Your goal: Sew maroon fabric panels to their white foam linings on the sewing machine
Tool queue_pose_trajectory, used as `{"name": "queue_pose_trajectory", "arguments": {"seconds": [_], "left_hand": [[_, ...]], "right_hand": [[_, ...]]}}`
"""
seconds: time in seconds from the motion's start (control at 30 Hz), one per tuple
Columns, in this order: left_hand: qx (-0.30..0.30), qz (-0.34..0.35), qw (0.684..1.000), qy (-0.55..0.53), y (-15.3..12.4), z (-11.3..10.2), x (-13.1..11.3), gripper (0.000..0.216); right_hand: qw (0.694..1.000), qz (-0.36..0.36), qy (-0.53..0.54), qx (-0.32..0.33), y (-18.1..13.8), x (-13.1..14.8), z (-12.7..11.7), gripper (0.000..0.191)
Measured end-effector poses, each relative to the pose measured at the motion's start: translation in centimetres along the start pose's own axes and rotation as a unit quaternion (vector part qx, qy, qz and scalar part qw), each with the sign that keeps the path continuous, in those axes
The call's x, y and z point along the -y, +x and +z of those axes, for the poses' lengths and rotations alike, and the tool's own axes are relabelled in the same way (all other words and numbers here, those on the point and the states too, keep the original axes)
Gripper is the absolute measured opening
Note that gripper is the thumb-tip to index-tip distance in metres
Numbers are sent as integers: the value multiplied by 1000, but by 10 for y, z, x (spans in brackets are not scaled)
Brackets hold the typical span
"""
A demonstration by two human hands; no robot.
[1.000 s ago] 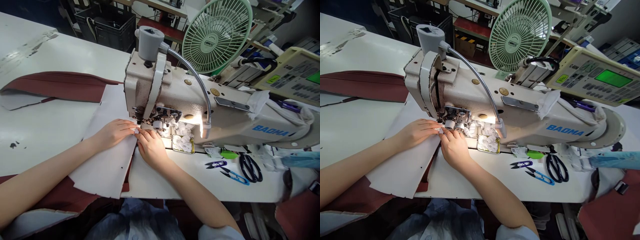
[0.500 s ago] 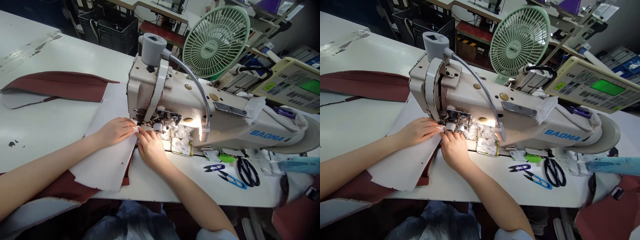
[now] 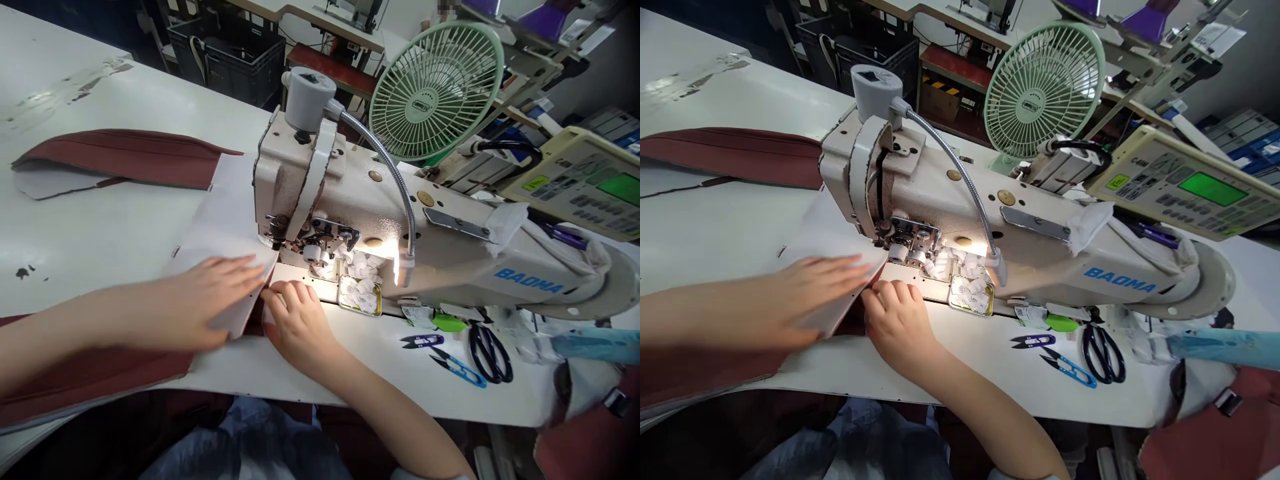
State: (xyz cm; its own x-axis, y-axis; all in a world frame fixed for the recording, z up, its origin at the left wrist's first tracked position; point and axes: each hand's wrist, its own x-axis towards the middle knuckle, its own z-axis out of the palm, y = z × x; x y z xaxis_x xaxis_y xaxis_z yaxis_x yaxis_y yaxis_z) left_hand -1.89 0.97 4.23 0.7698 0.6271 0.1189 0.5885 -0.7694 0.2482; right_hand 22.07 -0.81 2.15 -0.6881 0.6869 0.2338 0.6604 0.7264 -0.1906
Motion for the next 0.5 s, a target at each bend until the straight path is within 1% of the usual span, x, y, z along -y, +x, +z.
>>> {"name": "queue_pose_trajectory", "arguments": {"seconds": [0.03, 0.07, 0.1, 0.13, 0.2, 0.27, 0.33, 0.5], "left_hand": [[-6, -11, 1000, -14, -13, 1, -17, 78], [-12, -34, 999, -19, -24, 5, -32, 80], [-24, -66, 997, -20, -32, 12, -45, 76], [-40, -100, 994, -21, -37, 20, -55, 70], [-76, -151, 985, -26, -40, 38, -63, 56], [-109, -162, 980, -31, -38, 52, -58, 45], [-124, -143, 982, -26, -34, 58, -46, 39], [-117, -96, 988, -13, -23, 53, -17, 36]], "right_hand": [[999, -27, -19, -14, -4, 3, 1, 21], [998, -54, -29, -26, -7, 6, 3, 14], [996, -80, -30, -32, -9, 8, 6, 11], [994, -100, -24, -34, -12, 10, 9, 13], [991, -132, -9, -37, -14, 13, 18, 17], [988, -146, -14, -46, -15, 16, 25, 17], [986, -149, -39, -59, -15, 16, 30, 19], [985, -119, -88, -90, -10, 13, 33, 22]]}}
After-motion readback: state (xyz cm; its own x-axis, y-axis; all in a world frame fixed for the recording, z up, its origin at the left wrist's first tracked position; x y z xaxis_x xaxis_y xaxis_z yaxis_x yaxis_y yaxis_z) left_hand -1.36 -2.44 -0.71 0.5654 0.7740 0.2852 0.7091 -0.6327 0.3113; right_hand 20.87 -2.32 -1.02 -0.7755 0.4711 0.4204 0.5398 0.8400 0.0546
